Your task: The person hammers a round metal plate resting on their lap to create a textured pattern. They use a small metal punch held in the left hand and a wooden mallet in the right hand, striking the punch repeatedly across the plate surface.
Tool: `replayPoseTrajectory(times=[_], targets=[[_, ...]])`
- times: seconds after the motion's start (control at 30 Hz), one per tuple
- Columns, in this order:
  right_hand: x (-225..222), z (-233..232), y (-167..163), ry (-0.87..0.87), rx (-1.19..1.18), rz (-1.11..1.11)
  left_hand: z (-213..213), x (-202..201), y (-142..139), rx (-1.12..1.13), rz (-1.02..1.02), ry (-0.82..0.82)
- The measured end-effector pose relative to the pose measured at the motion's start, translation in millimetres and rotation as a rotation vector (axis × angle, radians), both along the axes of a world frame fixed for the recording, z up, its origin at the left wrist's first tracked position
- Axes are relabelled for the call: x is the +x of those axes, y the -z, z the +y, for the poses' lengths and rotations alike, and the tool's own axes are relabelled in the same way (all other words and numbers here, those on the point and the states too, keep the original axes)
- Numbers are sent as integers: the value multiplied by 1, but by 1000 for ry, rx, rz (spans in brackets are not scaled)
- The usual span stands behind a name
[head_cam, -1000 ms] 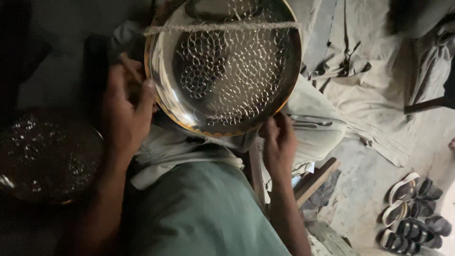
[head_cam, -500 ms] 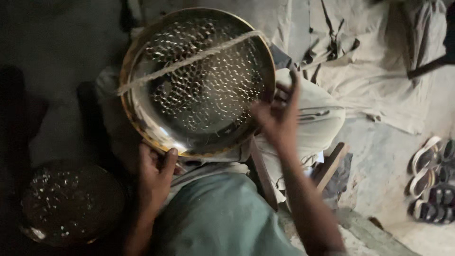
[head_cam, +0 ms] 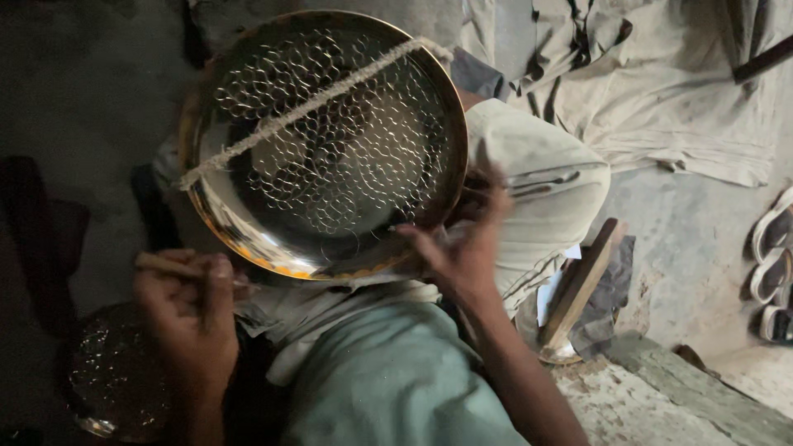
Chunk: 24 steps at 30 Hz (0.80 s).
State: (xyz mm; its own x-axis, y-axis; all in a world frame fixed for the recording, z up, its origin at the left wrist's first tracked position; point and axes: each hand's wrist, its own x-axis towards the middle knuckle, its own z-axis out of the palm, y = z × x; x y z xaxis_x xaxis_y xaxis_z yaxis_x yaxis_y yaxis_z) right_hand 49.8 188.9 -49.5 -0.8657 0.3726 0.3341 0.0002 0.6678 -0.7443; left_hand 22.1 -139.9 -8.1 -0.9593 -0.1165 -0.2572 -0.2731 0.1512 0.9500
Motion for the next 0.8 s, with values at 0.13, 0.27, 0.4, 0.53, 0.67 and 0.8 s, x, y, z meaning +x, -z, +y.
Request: replayPoseTrajectory(times=[0.13,0.27,0.4,0.53,0.67,0.8], targets=[[6,17,14,282,-452,-2,13,-19,-21,5,133,155],[31,36,23,368,-542,-74,28,-43,-28,7,220,296],[58,33,30,-6,-4,-717,49,-65,-28,-105,199,471],[80,19,38,-91,428,-825,83,-90,-23,-231,419,669],[93,34,37,7,155,-1006,118,-118,-6,-245,433,914],[99,65,13,134,30,-1008,140,-135,4,-155,574,1198]])
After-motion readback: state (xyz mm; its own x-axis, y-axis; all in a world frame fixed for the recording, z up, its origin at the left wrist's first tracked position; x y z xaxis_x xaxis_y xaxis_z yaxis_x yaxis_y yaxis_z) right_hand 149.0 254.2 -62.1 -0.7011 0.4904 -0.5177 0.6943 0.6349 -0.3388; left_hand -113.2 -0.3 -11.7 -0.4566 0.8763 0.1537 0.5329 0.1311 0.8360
